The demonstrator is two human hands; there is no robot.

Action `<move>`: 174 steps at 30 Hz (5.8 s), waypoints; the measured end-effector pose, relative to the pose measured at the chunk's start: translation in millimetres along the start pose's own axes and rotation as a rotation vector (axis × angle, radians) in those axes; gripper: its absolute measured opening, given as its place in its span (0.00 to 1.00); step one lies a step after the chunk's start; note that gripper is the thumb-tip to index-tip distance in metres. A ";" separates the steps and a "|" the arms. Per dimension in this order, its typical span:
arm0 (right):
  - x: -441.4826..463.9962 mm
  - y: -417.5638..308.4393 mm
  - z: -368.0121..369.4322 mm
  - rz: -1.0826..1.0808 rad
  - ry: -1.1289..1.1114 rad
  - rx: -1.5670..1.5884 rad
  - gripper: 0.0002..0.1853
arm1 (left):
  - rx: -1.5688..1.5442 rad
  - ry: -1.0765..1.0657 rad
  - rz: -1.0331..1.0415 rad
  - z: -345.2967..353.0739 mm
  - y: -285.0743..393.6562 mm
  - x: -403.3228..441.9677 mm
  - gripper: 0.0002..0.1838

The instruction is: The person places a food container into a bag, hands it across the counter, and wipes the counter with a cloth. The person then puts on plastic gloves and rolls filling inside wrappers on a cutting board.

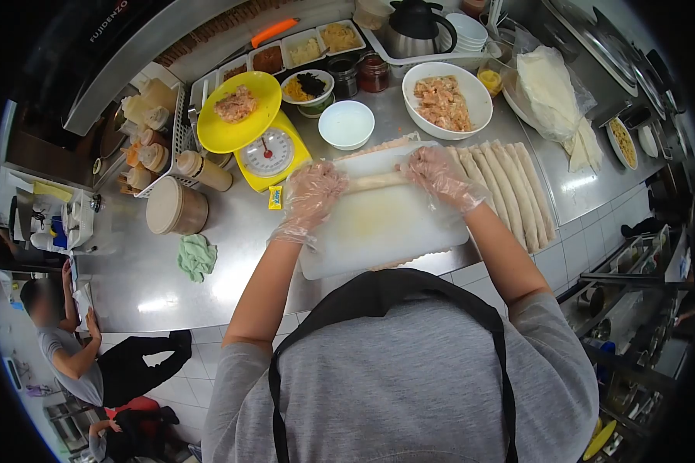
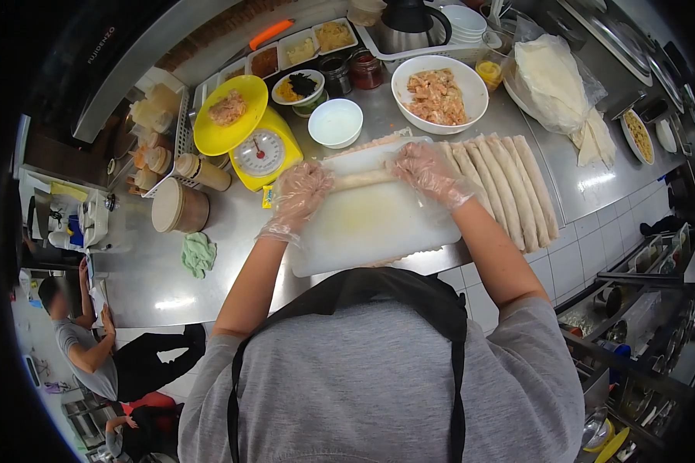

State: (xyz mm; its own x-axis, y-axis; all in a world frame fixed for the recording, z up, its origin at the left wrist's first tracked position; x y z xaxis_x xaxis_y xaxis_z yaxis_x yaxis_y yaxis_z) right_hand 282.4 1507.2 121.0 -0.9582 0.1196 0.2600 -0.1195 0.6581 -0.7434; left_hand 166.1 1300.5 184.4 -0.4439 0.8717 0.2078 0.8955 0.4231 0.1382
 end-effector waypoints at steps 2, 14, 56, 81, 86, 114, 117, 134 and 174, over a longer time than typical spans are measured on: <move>7.6 -23.7 -14.0 -0.035 0.000 -0.154 0.09 | 0.072 0.110 0.122 -5.3 19.5 2.4 0.19; 8.1 -71.5 18.0 -0.191 -0.161 -0.505 0.19 | 0.036 -0.149 0.236 8.8 45.8 8.3 0.16; -27.1 -243.6 -84.1 -0.328 0.417 -0.165 0.15 | -1.280 0.116 -0.113 -66.4 113.7 3.2 0.16; -24.5 -271.6 -82.0 -0.389 0.285 -0.467 0.16 | -1.015 0.318 0.221 -136.0 134.3 23.9 0.11; -32.7 -143.6 -61.8 0.263 0.378 0.740 0.26 | -1.048 0.578 -0.027 -167.2 108.6 34.1 0.14; -47.6 -189.7 -62.3 -0.234 0.434 0.201 0.36 | -1.440 -0.241 -0.219 -43.8 103.4 2.7 0.16; -57.7 -196.8 -52.0 -0.210 0.382 0.155 0.33 | -1.484 -0.153 -0.200 -60.8 110.0 3.0 0.18; -47.7 -248.7 -74.2 -0.440 0.390 -0.314 0.28 | -1.460 -0.066 0.008 -87.0 130.4 4.2 0.12; -32.0 -239.3 -77.9 -0.425 0.271 -0.173 0.15 | -1.320 0.052 -0.046 -88.7 121.5 6.6 0.10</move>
State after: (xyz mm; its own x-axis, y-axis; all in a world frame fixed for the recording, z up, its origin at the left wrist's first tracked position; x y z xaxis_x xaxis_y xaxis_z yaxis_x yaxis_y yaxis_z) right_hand 362.0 1403.9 338.6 -0.7303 -0.0110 0.6830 -0.4157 0.8006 -0.4316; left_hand 269.0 1335.7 288.5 -0.4999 0.8402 0.2100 0.1881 -0.1314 0.9733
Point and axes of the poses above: each hand's wrist, its own x-axis towards the middle knuckle, its own z-axis out of the palm, y = z × x, the point moved 7 cm from there along x, towards the middle knuckle, and after that the axes turned 3 degrees about x, right-handed, at the moved point
